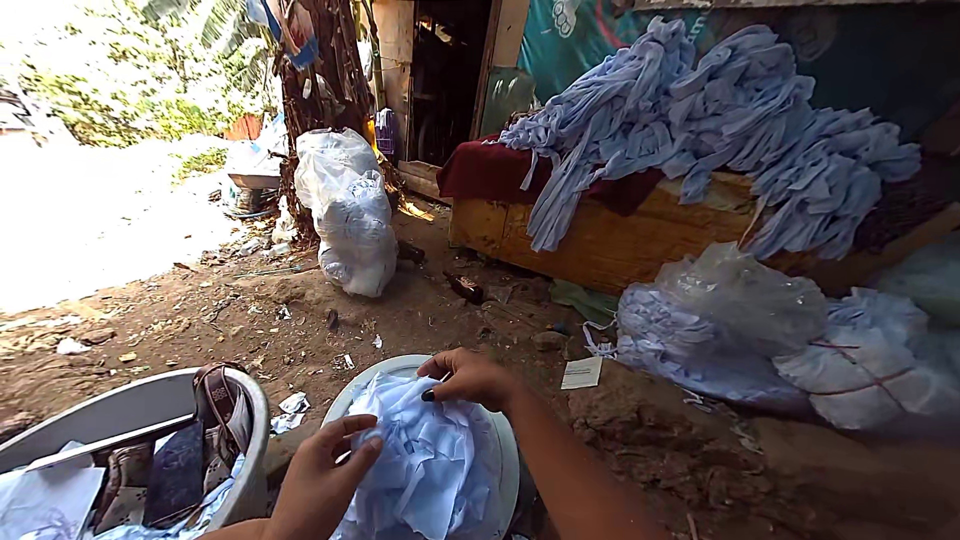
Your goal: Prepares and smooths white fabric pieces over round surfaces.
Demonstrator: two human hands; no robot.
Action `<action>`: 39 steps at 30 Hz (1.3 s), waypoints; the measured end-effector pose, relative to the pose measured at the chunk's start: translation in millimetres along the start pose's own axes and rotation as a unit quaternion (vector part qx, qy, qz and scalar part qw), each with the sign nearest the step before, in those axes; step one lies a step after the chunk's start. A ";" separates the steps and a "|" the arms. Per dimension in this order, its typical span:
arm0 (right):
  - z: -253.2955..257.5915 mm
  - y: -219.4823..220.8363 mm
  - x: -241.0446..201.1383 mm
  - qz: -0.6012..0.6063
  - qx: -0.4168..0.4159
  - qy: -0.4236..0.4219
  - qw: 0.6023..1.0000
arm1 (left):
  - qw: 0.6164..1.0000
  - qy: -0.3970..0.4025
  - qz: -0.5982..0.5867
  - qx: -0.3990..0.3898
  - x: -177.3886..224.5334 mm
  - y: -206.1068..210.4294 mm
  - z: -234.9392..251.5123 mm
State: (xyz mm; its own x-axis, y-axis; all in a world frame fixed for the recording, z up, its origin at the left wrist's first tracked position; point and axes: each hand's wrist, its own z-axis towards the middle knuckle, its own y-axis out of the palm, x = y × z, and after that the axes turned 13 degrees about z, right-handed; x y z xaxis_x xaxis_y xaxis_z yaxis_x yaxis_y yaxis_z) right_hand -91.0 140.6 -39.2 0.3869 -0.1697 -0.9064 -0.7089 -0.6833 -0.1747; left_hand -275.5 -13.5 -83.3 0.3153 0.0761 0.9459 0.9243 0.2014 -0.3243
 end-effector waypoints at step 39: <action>-29.7 82.1 43.8 -0.399 0.114 -0.101 0.904 | 0.963 0.138 0.202 0.111 -19.4 -42.5 -14.0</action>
State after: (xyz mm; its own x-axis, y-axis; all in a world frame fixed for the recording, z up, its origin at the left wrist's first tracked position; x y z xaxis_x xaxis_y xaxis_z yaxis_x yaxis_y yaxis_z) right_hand -114.7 56.0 -81.8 0.7295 0.4614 -0.5049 -0.3637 -0.3634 -0.8577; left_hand -317.9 -37.2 -87.8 0.7127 -0.0652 0.6985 0.6555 0.4164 -0.6300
